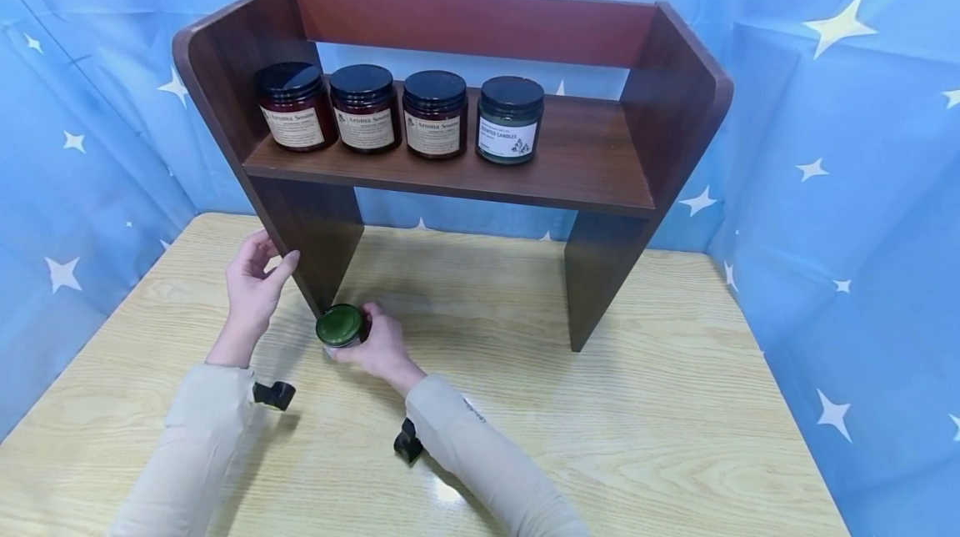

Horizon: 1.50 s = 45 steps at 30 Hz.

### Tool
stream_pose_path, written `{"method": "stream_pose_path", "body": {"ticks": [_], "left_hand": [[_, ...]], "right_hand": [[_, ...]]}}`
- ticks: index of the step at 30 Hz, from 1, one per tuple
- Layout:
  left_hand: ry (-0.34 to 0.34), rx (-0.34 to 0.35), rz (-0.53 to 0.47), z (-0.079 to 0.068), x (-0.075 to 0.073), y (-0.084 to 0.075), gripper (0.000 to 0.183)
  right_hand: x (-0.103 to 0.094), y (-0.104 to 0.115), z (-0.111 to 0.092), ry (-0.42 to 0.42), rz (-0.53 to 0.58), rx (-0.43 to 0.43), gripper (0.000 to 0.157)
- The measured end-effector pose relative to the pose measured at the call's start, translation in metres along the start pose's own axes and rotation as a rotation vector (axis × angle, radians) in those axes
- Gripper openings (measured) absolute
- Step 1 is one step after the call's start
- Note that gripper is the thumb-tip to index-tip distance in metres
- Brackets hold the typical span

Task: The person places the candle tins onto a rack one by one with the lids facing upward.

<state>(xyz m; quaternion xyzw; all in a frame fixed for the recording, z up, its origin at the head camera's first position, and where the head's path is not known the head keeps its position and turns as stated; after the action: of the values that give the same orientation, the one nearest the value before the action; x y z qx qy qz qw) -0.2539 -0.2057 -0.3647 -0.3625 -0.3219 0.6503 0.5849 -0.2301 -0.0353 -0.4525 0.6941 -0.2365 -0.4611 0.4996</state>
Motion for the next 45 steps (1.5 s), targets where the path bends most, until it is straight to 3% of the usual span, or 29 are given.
{"method": "stream_pose_path", "body": {"ticks": [15, 21, 24, 31, 45], "left_hand": [[0.001, 0.004, -0.005, 0.000, 0.002, -0.001, 0.036], [0.003, 0.008, -0.027, -0.002, 0.006, -0.020, 0.035], [0.004, 0.007, -0.028, -0.002, 0.007, -0.026, 0.033], [0.009, 0.013, -0.024, -0.002, 0.007, -0.024, 0.033], [-0.001, 0.008, -0.033, -0.002, 0.008, -0.028, 0.033]], "right_hand": [[-0.015, 0.005, -0.011, -0.028, 0.076, -0.004, 0.062], [-0.024, 0.014, -0.018, -0.016, 0.101, -0.056, 0.063], [-0.031, 0.020, -0.023, -0.011, 0.100, -0.091, 0.064], [-0.049, 0.035, -0.039, -0.024, 0.120, -0.187, 0.061], [-0.090, 0.060, -0.075, -0.104, 0.098, -0.226, 0.063]]}}
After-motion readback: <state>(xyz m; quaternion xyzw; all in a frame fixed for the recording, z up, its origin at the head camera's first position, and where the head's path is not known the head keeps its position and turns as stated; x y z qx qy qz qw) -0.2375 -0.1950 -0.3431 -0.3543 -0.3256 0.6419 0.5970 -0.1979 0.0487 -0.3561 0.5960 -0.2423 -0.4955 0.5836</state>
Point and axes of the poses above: each hand's wrist, its own z-axis towards the middle knuckle, its own x-axis out of the palm, y = z × x, the point moved 6 cm from there along z, towards the middle knuckle, and after that the axes turned 14 degrees about y, right-handed, at the moved point
